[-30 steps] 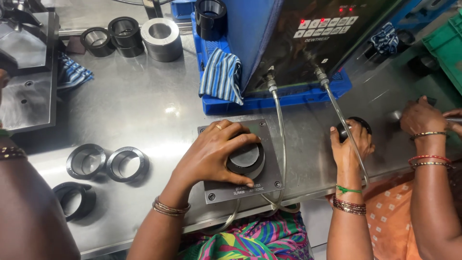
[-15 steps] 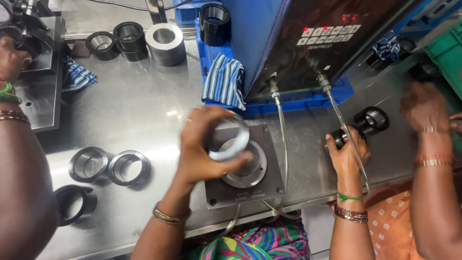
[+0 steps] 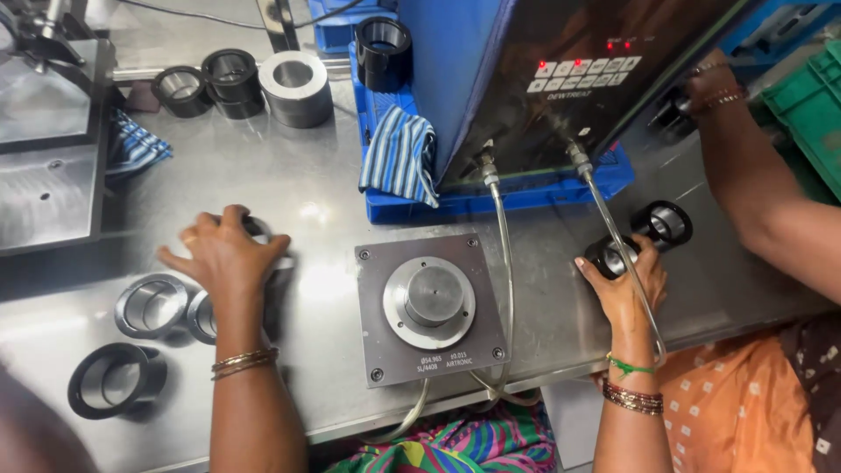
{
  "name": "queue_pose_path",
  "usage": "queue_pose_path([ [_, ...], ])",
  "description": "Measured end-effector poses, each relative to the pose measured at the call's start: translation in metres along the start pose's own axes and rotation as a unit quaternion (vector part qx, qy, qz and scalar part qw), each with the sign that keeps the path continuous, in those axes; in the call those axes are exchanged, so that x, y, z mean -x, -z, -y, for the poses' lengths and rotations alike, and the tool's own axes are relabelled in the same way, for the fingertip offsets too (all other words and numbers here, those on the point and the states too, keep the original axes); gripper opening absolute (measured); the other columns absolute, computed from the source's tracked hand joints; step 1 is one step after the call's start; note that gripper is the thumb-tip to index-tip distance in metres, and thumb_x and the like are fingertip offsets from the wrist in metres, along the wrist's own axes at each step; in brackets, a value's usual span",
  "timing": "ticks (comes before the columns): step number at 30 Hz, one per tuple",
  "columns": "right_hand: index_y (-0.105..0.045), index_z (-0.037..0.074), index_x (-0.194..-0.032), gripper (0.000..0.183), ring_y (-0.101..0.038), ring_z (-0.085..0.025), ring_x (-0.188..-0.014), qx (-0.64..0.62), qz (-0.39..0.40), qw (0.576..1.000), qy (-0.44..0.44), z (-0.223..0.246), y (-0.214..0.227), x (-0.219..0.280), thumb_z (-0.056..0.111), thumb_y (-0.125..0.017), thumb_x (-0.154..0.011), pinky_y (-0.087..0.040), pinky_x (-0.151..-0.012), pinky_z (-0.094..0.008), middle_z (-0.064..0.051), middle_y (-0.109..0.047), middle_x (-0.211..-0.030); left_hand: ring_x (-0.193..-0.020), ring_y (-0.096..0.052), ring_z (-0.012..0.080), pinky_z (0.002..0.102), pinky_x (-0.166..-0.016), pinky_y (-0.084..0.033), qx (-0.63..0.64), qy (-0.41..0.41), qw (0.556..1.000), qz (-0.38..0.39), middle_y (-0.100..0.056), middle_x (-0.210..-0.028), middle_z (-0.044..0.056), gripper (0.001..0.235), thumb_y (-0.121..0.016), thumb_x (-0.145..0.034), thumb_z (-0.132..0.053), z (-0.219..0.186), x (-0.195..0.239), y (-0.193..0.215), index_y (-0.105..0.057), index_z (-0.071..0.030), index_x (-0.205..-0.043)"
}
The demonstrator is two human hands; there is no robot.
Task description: The worker is using a testing machine to inspect and verify the dimensions of cylindrical metal bearing rings, then marking them with a pen.
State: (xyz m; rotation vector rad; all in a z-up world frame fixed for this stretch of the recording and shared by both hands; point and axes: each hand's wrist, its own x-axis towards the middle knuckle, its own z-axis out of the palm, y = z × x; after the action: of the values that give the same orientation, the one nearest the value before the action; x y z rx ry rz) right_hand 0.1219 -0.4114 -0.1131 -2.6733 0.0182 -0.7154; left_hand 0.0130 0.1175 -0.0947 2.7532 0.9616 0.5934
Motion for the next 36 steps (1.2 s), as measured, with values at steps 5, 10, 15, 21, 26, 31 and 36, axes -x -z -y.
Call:
queue_pose_path([
  [5,-0.059,0.008,-0.125,0.076,-0.064,-0.041,-0.108,-0.022,0.045,0.999,-0.009,0.019,0.012,0.005,0.041,-0.095,-0.067,-0.051,-0.095,-0.052,-0.018,-0.068,-0.116,-0.131,-0.049,0.0363,0.072,-0.113,-0.014,0.066,-0.042,0.994,-0.080,-0.061,-0.126,0.011,0.022,-0.083,-0.076,-0.032,-0.010,0.004,-0.004,-0.075,-0.017,-0.091],
  [10,-0.060,0.010,-0.121,0.064,-0.066,-0.027,-0.100,-0.254,0.166,0.943,-0.134,0.021,0.005,0.026,0.032,-0.093,-0.071,-0.055,-0.088,-0.041,-0.012,-0.069,-0.108,-0.121,-0.050,0.0350,0.067,-0.113,-0.019,0.186,-0.085,0.977,-0.067,-0.059,-0.121,0.010,0.021,-0.083,-0.081,-0.030,-0.035,0.006,0.012,-0.074,-0.016,-0.092],
  [15,-0.058,0.010,-0.121,0.056,-0.061,-0.015,-0.110,-0.579,0.220,0.782,-0.063,0.102,0.060,0.040,0.017,-0.092,-0.077,-0.051,-0.092,-0.030,-0.006,-0.063,-0.122,-0.123,-0.050,0.0338,0.055,-0.111,-0.028,0.246,-0.128,0.959,-0.067,-0.060,-0.121,0.009,0.018,-0.082,-0.084,-0.028,-0.042,0.007,0.012,-0.074,-0.015,-0.092],
  [21,-0.058,0.012,-0.108,0.062,-0.067,-0.021,-0.117,-0.406,0.219,0.866,0.195,0.222,0.104,0.034,0.024,-0.096,-0.060,-0.057,-0.100,-0.034,-0.008,-0.068,-0.126,-0.122,-0.051,0.0329,0.056,-0.112,-0.027,0.256,-0.134,0.957,-0.040,-0.060,-0.120,0.008,0.016,-0.080,-0.083,-0.026,-0.044,0.007,0.012,-0.075,-0.015,-0.093],
  [26,-0.061,0.010,-0.107,0.064,-0.064,-0.028,-0.114,-0.300,0.193,0.892,0.276,0.259,0.100,0.041,0.026,-0.097,-0.056,-0.053,-0.098,-0.039,-0.009,-0.069,-0.121,-0.122,-0.050,0.0335,0.056,-0.111,-0.028,0.250,-0.129,0.959,-0.042,-0.060,-0.120,0.008,0.018,-0.080,-0.083,-0.027,-0.041,0.006,0.012,-0.074,-0.014,-0.095],
  [31,-0.061,0.004,-0.119,0.080,-0.061,-0.034,-0.113,-0.252,0.183,0.891,0.330,0.250,0.094,0.042,0.035,-0.094,-0.054,-0.049,-0.097,-0.046,-0.014,-0.066,-0.121,-0.122,-0.051,0.0342,0.057,-0.109,-0.030,0.245,-0.151,0.956,-0.057,-0.061,-0.119,0.008,0.019,-0.080,-0.083,-0.026,-0.048,0.008,0.018,-0.074,-0.014,-0.096],
  [36,-0.059,0.012,-0.133,0.052,-0.068,-0.026,-0.117,-0.342,0.104,0.931,0.066,0.163,0.069,0.028,0.041,-0.077,-0.094,-0.053,-0.110,-0.039,-0.008,-0.070,-0.127,-0.126,-0.060,0.0268,0.043,-0.110,-0.048,0.498,-0.204,0.840,0.066,-0.060,-0.126,0.006,0.041,-0.079,-0.090,-0.047,-0.070,0.018,0.042,-0.069,-0.013,-0.110],
])
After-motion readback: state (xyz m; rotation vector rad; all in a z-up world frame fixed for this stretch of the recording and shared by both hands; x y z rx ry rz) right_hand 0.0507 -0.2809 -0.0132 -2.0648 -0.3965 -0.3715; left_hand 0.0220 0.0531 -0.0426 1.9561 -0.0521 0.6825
